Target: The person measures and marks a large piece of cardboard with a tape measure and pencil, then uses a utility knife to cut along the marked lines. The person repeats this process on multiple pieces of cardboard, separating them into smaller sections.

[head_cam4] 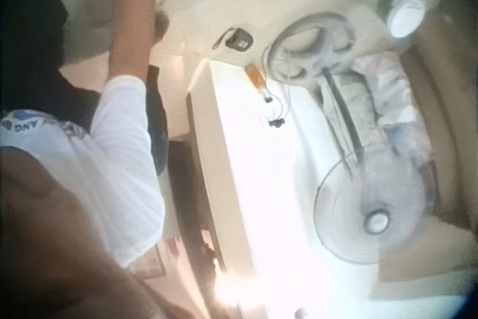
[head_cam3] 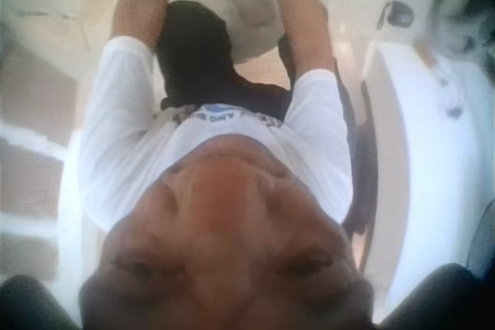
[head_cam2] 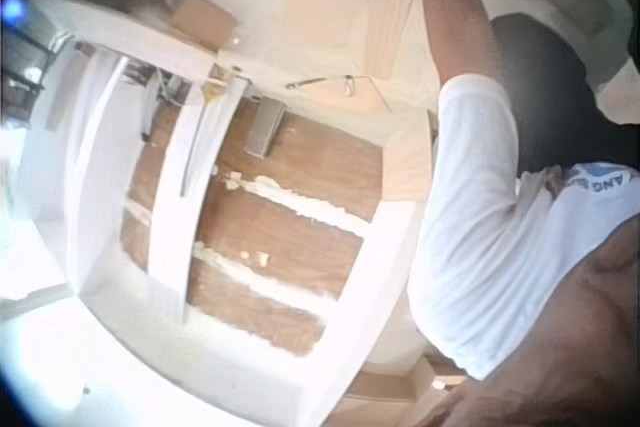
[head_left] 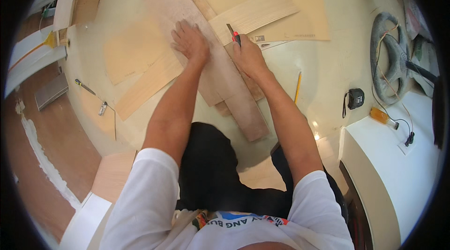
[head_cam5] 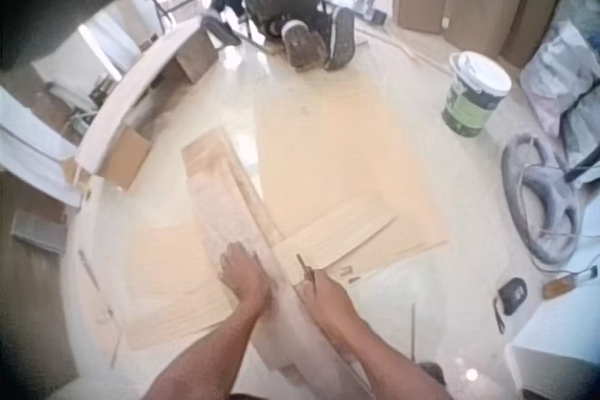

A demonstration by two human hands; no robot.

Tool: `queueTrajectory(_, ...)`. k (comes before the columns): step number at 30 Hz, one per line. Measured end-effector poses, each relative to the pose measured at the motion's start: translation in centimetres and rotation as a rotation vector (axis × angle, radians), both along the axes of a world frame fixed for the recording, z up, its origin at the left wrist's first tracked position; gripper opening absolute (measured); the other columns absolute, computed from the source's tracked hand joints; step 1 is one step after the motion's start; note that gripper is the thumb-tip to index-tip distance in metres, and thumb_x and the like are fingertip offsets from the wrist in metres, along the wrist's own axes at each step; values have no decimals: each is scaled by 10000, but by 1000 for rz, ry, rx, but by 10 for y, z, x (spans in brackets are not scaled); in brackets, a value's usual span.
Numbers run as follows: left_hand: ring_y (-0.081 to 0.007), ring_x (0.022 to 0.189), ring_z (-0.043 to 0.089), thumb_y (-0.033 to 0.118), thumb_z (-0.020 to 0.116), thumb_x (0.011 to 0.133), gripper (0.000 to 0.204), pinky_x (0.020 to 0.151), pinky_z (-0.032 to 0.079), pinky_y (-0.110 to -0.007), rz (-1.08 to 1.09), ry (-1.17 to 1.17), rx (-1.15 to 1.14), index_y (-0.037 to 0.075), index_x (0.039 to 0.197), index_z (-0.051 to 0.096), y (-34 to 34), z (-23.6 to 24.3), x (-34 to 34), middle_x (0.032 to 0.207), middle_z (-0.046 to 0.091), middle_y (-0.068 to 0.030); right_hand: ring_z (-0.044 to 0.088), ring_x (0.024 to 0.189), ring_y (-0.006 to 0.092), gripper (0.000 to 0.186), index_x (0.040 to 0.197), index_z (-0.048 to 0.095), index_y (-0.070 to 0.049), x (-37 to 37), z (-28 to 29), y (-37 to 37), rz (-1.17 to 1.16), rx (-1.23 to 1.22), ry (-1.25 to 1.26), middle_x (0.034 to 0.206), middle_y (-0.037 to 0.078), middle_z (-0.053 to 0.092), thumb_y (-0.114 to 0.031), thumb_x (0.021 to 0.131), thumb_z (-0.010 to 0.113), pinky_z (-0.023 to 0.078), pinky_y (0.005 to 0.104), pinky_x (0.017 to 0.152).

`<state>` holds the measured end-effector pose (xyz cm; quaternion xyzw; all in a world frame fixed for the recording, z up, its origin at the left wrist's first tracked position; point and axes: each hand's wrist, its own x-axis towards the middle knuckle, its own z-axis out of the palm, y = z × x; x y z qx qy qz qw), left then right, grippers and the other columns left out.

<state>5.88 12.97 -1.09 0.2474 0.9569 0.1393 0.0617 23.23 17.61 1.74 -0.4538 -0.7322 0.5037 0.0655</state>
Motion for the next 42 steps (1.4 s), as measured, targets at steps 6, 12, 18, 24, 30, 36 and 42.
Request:
queueTrajectory(6, -381, 1518, 144, 433, 416, 1037, 607, 1192, 75, -612, 29, 23, -29, 100, 1539, 347, 0, -22, 8, 1629, 271, -125, 634, 933, 498, 300, 1068, 535, 43, -36, -7, 6, -10, 40, -73, 963, 320, 654, -249, 998, 528, 487, 551, 817)
queueTrajectory(12, -385, 1525, 120, 428, 430, 1029, 630, 1196, 38, -619, 39, 15, -129, 121, 1567, 315, -7, -27, 3, 1639, 256, -117, 637, 921, 498, 277, 1080, 514, 25, -66, -1, 2, 81, -22, -199, 972, 302, 653, -234, 986, 537, 496, 560, 814)
queueTrajectory(18, -391, 1529, 108, 412, 453, 1013, 641, 1198, 14, -628, 32, -2, -122, 153, 1581, 303, -7, -29, 2, 1654, 234, -107, 643, 901, 497, 257, 1085, 500, 15, -76, 3, 11, 143, -1, -193, 957, 292, 661, -219, 983, 529, 500, 569, 800)
queueTrajectory(24, -393, 1533, 90, 413, 440, 1019, 640, 1181, 18, -655, 29, -16, -140, 156, 1586, 292, -5, -26, 6, 1660, 221, -106, 652, 873, 497, 243, 1085, 487, 8, -73, 1, 9, 192, -15, -275, 940, 299, 665, -214, 991, 509, 508, 578, 774)
queueTrajectory(30, -374, 1537, 87, 424, 416, 1033, 634, 1178, 15, -656, 28, 19, -156, 165, 1593, 268, -9, -27, 5, 1663, 208, -88, 649, 839, 502, 234, 1073, 477, 18, -22, 15, -17, 250, -88, -351, 929, 309, 662, -200, 994, 502, 519, 574, 744)
queueTrajectory(36, -369, 1536, 87, 427, 407, 1035, 634, 1177, 20, -660, 44, -16, -143, 163, 1594, 264, -4, -24, 6, 1667, 188, -98, 645, 866, 499, 224, 1084, 483, 17, 0, 32, -31, 202, -103, -360, 897, 305, 659, -188, 998, 503, 507, 575, 769)
queueTrajectory(42, -376, 1534, 84, 434, 409, 1034, 635, 1183, 20, -648, 31, -16, -138, 157, 1590, 274, -4, -24, 4, 1661, 202, -108, 657, 864, 481, 226, 1071, 499, 23, -43, 23, -1, 75, -15, -220, 906, 298, 664, -187, 991, 515, 514, 557, 765)
